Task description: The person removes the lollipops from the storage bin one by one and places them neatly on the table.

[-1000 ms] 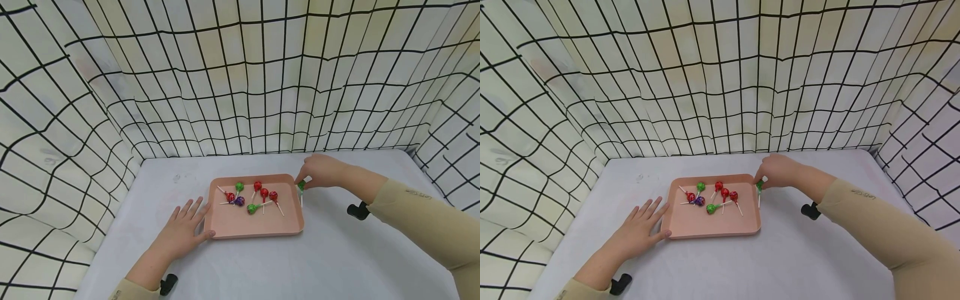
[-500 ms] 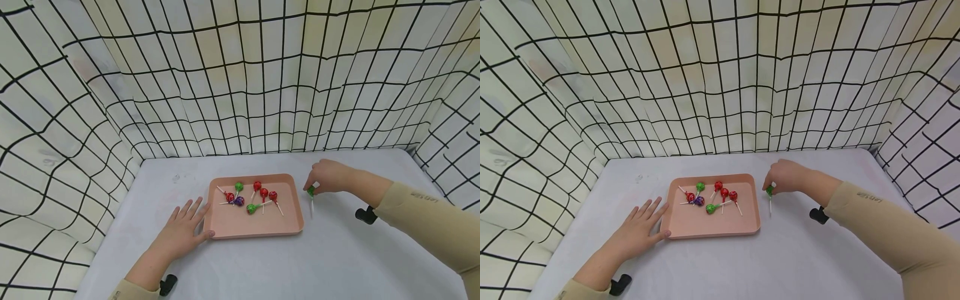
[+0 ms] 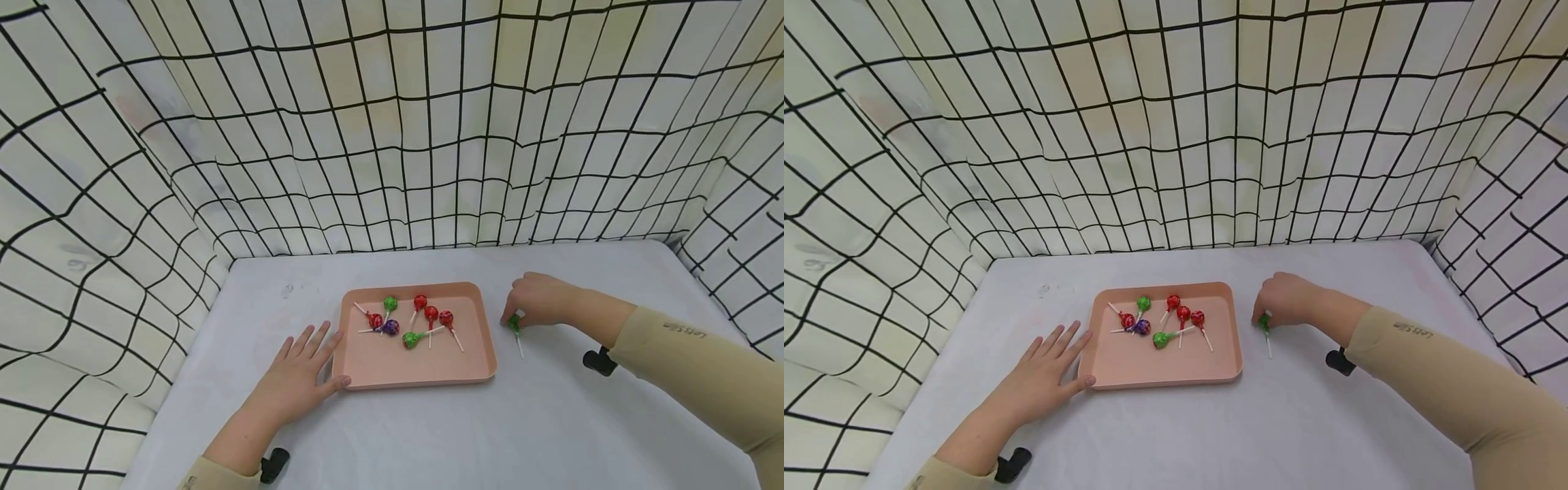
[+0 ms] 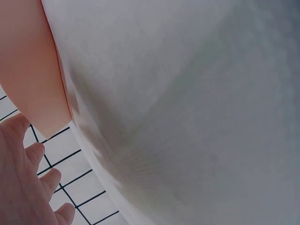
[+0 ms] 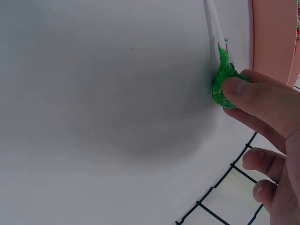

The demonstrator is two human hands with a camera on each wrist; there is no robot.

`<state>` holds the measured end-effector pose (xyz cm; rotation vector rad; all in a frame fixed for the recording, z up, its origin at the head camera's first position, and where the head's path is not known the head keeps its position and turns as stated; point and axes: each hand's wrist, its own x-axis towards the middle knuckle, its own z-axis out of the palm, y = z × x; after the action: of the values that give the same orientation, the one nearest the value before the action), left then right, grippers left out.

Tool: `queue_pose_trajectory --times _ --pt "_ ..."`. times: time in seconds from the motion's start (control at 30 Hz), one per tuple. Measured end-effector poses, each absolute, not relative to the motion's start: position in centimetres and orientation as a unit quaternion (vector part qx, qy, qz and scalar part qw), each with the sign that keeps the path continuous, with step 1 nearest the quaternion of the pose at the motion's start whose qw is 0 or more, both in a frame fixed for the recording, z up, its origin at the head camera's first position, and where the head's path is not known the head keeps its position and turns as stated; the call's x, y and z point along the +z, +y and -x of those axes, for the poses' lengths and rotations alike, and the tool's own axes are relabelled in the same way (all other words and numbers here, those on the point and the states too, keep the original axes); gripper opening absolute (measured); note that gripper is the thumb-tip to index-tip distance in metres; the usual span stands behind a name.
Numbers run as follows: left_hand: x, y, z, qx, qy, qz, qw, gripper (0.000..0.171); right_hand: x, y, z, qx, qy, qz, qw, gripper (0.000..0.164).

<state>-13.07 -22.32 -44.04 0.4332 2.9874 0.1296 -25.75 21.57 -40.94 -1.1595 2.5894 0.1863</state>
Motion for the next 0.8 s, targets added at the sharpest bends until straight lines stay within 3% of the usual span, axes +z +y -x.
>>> queue_pose_trajectory --times 0.47,0.8 --pt "-44.5 -22.6 13.1 0.047 0.986 -0.154 0.047 0.087 -39.5 21.5 25.8 0.050 0.899 0.412 0.139 0.025" --pt "-44.5 -22.6 13.1 0.051 0.986 -0.151 0.048 0.088 -39.6 22.0 25.9 0.001 0.916 0.360 0.179 0.028"
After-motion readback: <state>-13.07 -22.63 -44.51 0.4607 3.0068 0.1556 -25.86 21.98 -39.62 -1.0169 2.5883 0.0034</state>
